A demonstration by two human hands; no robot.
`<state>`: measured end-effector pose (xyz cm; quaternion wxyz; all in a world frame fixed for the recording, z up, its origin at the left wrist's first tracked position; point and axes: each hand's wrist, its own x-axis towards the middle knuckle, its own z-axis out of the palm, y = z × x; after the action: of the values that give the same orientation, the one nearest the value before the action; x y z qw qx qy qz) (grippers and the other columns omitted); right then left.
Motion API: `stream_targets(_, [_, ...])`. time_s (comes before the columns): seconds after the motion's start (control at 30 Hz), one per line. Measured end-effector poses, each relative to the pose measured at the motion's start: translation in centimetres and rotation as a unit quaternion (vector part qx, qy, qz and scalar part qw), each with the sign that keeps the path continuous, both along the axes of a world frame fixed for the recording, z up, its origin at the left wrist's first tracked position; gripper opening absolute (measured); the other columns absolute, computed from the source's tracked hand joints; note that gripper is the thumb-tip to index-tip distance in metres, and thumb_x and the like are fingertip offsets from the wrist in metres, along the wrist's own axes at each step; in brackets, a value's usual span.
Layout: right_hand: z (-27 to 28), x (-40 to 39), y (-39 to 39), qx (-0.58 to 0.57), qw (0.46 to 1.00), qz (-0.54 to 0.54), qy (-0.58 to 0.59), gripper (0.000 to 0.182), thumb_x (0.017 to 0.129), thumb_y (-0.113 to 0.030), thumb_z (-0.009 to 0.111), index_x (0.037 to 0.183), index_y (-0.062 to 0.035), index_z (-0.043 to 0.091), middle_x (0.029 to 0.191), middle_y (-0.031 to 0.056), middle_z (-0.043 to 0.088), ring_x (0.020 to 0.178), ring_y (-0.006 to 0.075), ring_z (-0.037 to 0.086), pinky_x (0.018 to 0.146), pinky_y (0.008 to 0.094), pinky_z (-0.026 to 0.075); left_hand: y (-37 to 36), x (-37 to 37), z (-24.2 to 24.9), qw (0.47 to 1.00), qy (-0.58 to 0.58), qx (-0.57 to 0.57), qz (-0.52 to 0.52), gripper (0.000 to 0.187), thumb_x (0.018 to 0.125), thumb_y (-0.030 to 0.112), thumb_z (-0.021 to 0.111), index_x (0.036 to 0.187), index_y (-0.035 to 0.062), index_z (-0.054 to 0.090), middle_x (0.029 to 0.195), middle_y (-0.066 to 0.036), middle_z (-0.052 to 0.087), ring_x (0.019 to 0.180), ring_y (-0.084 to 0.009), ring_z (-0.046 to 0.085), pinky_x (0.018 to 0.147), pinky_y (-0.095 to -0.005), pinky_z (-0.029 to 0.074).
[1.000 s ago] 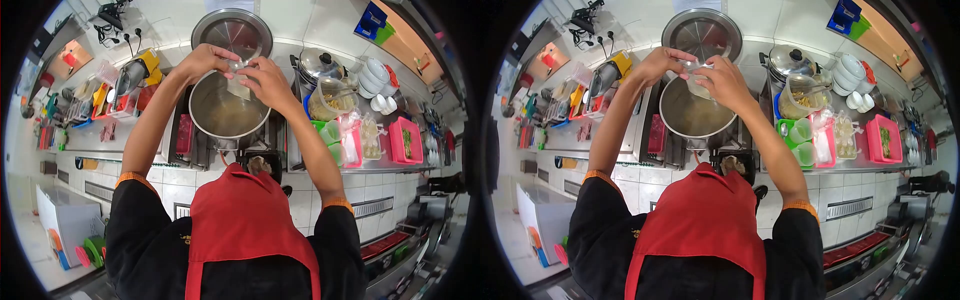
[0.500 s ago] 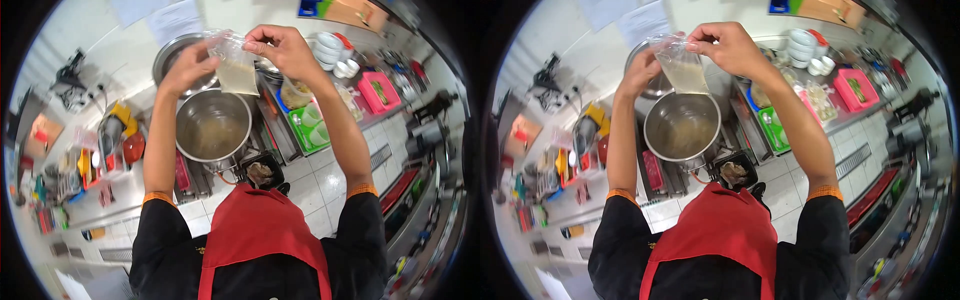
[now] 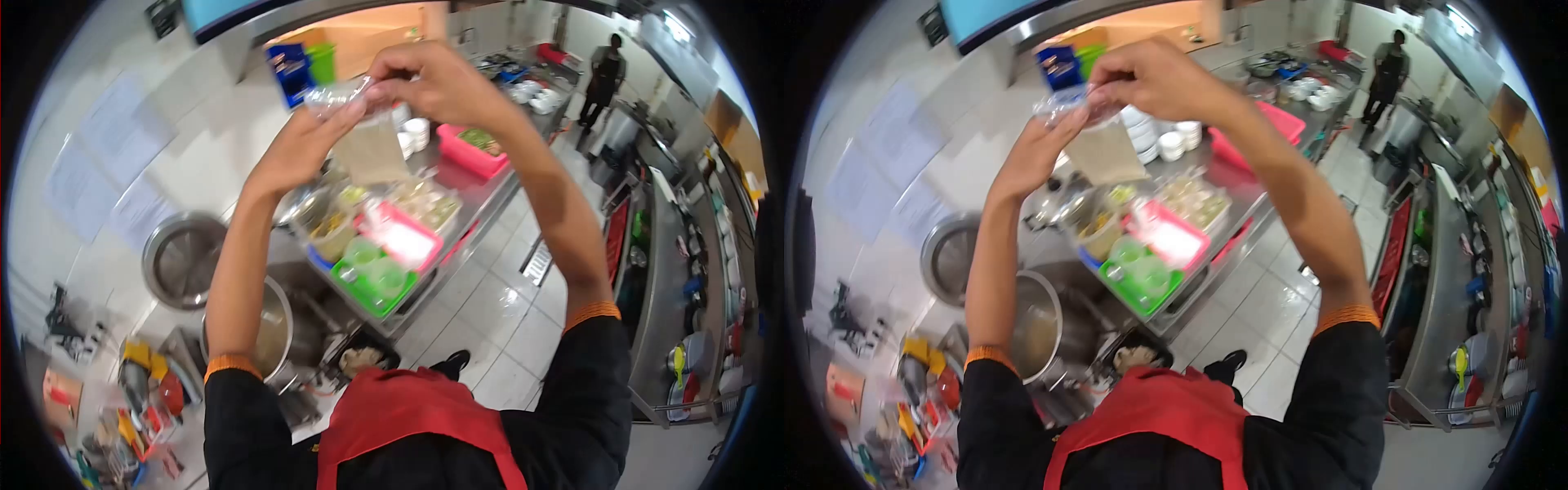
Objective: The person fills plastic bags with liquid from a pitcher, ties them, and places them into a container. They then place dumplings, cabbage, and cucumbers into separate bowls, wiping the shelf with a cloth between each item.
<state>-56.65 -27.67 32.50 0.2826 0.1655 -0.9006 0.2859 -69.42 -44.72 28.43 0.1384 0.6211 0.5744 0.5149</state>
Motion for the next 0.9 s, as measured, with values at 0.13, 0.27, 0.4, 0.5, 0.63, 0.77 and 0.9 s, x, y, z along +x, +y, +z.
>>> stream_targets(0.13, [1.7,7.4,8.8,0.009,0.982,-0.077,-0.171,0.023,0.080,-0.009,0.071,0.099,0.0000,0.062,0.086,0.0031,0.066,0.078,0.0092,0.059,0.070,0.0282,0.049,9.5,5.2,2.2,0.950,0.208,-0.221,0.070,0.039,0.098,0.026,0.047,0.121,-0.0023,0.059,0.113,-0.009,0.064,0.110,-0.0163,0.055,0.097,-0.0307,0.040])
stream_targets(0.27, [0.0,16.8,20.2,-0.127,0.973,-0.068,-0.178,0.037,0.078,-0.018,0.075,0.109,-0.0023,0.061,0.094,0.0046,0.065,0.085,0.0132,0.059,0.074,0.0286,0.048,24.6,11.3,-2.1,0.988,0.060,-0.043,-0.134,0.038,0.098,0.020,0.048,0.125,-0.0046,0.055,0.120,-0.013,0.060,0.113,-0.0169,0.054,0.098,-0.0300,0.040])
stream_targets(0.4, [-2.6,17.8,27.7,0.067,0.939,-0.172,-0.291,0.040,0.080,-0.031,0.070,0.108,-0.0044,0.062,0.093,0.0073,0.065,0.082,0.0173,0.059,0.070,0.0328,0.048,33.5,12.8,-5.5,0.967,0.007,-0.245,-0.063,0.036,0.092,0.016,0.051,0.123,-0.0032,0.056,0.109,-0.010,0.064,0.102,-0.0162,0.058,0.090,-0.0312,0.044])
stream_targets(0.5, [-2.9,24.4,31.5,0.051,0.913,-0.248,-0.318,0.027,0.078,-0.025,0.066,0.090,-0.0015,0.065,0.080,0.0066,0.065,0.074,0.0167,0.058,0.066,0.0332,0.047,38.7,18.1,-8.6,0.965,-0.011,-0.073,-0.253,0.045,0.094,0.027,0.052,0.129,-0.0017,0.053,0.116,-0.009,0.061,0.107,-0.0161,0.054,0.094,-0.0309,0.041])
stream_targets(0.63, [-4.1,28.3,35.4,-0.153,0.927,-0.276,-0.201,0.014,0.088,-0.016,0.063,0.091,-0.0028,0.058,0.077,0.0016,0.058,0.075,0.0105,0.055,0.069,0.0271,0.045,44.6,20.3,-9.4,0.949,-0.076,-0.107,-0.285,0.043,0.099,0.028,0.046,0.130,-0.0011,0.051,0.122,-0.007,0.058,0.113,-0.0162,0.050,0.098,-0.0311,0.038])
stream_targets(0.77, [-7.5,32.5,38.6,-0.016,0.933,-0.338,-0.126,0.009,0.091,-0.011,0.060,0.095,-0.0042,0.055,0.079,0.0010,0.055,0.076,0.0096,0.052,0.067,0.0258,0.044,53.2,24.6,-13.5,0.931,0.136,-0.060,-0.335,0.036,0.101,0.026,0.035,0.114,0.0055,0.061,0.100,-0.014,0.064,0.105,-0.0253,0.057,0.109,-0.0556,0.011])
stream_targets(0.9, [-8.3,35.0,43.4,-0.153,0.913,-0.377,0.034,0.012,0.087,-0.009,0.061,0.095,-0.0015,0.060,0.075,0.0068,0.061,0.070,0.0161,0.057,0.066,0.0308,0.046,57.5,28.2,-14.3,0.941,0.200,0.000,-0.275,0.036,0.100,0.024,0.036,0.121,0.0145,0.064,0.128,-0.013,0.059,0.133,-0.0298,0.040,0.103,-0.0672,-0.014])
